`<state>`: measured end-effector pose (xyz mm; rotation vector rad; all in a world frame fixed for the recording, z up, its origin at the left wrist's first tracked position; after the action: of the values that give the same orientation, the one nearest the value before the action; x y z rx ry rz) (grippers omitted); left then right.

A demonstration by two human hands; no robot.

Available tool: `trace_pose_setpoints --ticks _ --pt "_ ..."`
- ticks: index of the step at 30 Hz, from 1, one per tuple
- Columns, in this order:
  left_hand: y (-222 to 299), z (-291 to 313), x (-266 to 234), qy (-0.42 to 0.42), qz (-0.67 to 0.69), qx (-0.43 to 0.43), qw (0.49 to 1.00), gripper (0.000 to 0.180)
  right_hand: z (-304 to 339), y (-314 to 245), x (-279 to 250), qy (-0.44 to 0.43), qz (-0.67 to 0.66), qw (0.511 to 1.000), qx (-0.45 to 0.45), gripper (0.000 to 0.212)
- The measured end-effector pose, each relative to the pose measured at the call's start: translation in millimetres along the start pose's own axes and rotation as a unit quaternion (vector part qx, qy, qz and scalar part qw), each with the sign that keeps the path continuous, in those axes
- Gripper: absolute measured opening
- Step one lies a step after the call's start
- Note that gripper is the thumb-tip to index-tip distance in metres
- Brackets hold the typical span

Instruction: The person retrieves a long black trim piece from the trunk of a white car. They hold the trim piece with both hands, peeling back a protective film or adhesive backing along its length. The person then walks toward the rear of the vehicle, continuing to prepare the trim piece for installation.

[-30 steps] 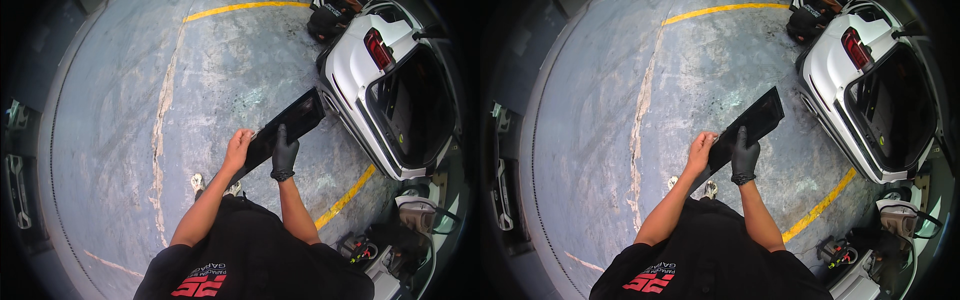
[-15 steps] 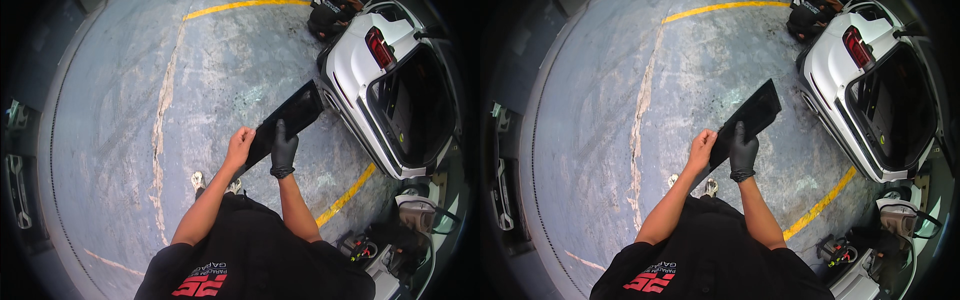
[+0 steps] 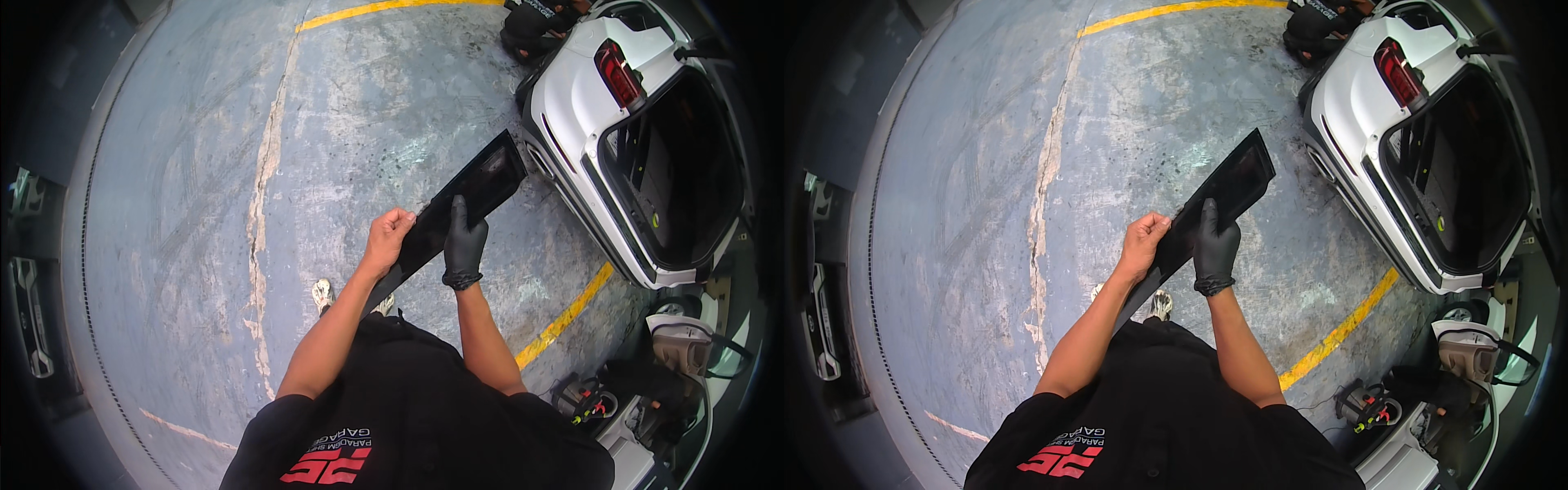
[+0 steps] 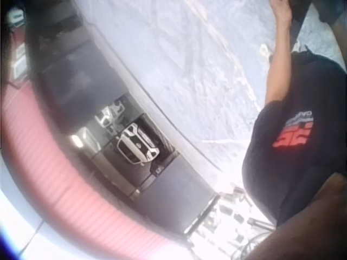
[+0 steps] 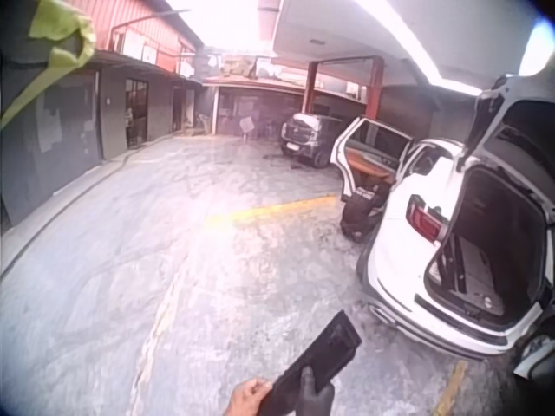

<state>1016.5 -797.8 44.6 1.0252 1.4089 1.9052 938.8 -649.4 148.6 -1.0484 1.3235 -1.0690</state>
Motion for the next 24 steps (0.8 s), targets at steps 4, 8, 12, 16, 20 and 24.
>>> trace_pose_setpoints --ticks 4,8,12,16,20,24 --pt "-4 2 -5 0.026 0.085 -0.068 0.994 0.026 -3 -3 -1 0.009 -0.016 1.000 -0.003 0.044" --pt "0 4 0 0.000 0.038 -0.032 0.999 0.027 -3 -4 2 0.005 -0.045 0.998 -0.031 0.043" --pt "-5 5 -8 0.002 -0.014 -0.021 1.000 0.023 -7 10 -1 -0.009 -0.023 1.000 -0.002 0.042" --pt "4 12 -39 -0.037 -0.165 -0.009 0.986 0.019 -13 24 -10 -0.008 -0.056 0.998 0.018 0.041" --pt "49 37 -64 -0.015 -0.180 0.032 0.983 0.027 -4 47 -22 -0.034 -0.075 0.993 0.088 0.041" --pt "56 40 -27 -0.055 -0.139 0.059 0.987 0.034 20 17 -11 -0.052 -0.107 0.992 0.037 0.038"
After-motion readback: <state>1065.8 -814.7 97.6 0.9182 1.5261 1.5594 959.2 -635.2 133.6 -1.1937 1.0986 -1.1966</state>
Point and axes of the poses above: each hand's wrist, its own z-axis away from the middle knuckle, its own x-axis out of the palm, y = z × x, the point moved 10 cm from there along -z, towards the middle knuckle, and after that the axes turned 9 degrees about y, right-handed, at the moved point
